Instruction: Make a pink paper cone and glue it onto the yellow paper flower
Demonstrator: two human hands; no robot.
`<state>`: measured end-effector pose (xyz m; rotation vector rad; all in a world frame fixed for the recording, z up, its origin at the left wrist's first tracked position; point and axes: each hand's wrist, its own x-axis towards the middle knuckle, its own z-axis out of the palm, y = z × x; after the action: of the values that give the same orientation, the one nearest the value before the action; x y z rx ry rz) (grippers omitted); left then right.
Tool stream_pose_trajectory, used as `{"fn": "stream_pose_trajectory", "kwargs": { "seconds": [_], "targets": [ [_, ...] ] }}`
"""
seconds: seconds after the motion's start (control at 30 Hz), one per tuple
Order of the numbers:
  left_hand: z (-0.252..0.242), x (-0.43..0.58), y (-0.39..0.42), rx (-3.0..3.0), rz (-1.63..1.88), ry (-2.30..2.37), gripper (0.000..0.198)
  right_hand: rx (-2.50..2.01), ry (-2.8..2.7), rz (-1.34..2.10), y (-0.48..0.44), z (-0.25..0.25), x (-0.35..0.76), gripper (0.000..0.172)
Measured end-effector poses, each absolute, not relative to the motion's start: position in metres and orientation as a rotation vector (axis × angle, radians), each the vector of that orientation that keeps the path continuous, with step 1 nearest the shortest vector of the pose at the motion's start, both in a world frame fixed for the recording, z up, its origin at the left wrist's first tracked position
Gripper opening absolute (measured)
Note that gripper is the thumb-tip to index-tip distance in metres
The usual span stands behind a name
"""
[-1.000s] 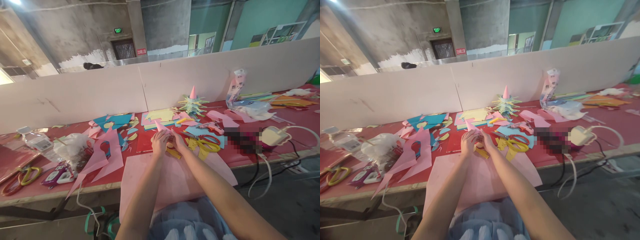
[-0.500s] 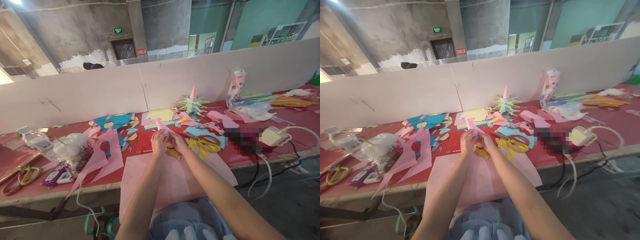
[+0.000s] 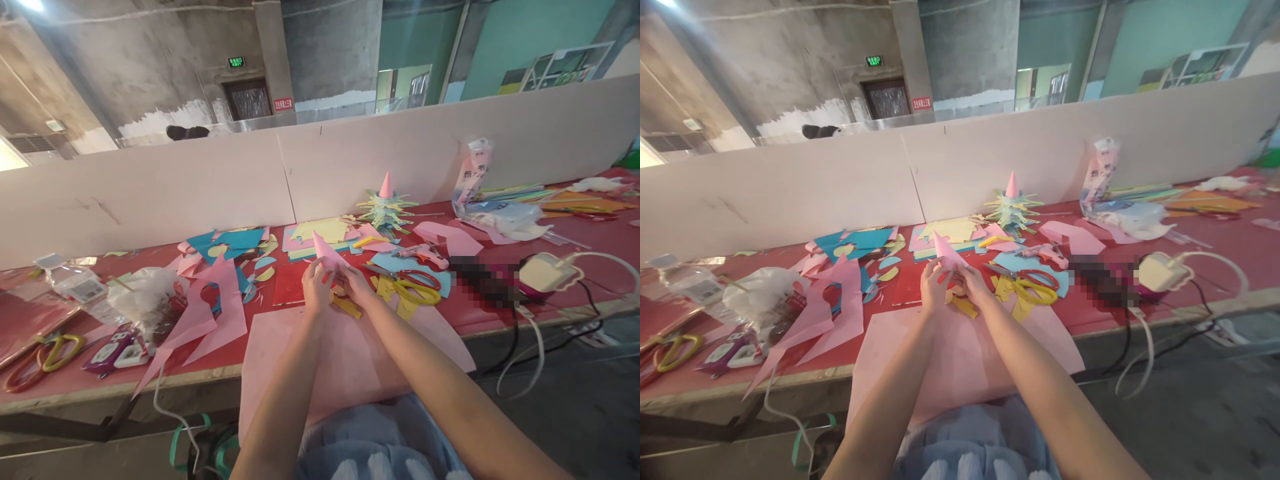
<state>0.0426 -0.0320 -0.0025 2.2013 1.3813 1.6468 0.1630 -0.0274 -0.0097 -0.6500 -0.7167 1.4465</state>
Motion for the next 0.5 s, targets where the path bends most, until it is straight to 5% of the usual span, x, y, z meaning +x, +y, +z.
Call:
{"fn": "stream_pose_trajectory", "kwargs": {
  "seconds": [0.5],
  "targets": [
    [-0.0054,0.041,-0.032,2.344,1.608,1.512,0.011,-0.644,-0.794,1.432,-0.0276,-0.0105,0.1633,0.031]
  ]
}}
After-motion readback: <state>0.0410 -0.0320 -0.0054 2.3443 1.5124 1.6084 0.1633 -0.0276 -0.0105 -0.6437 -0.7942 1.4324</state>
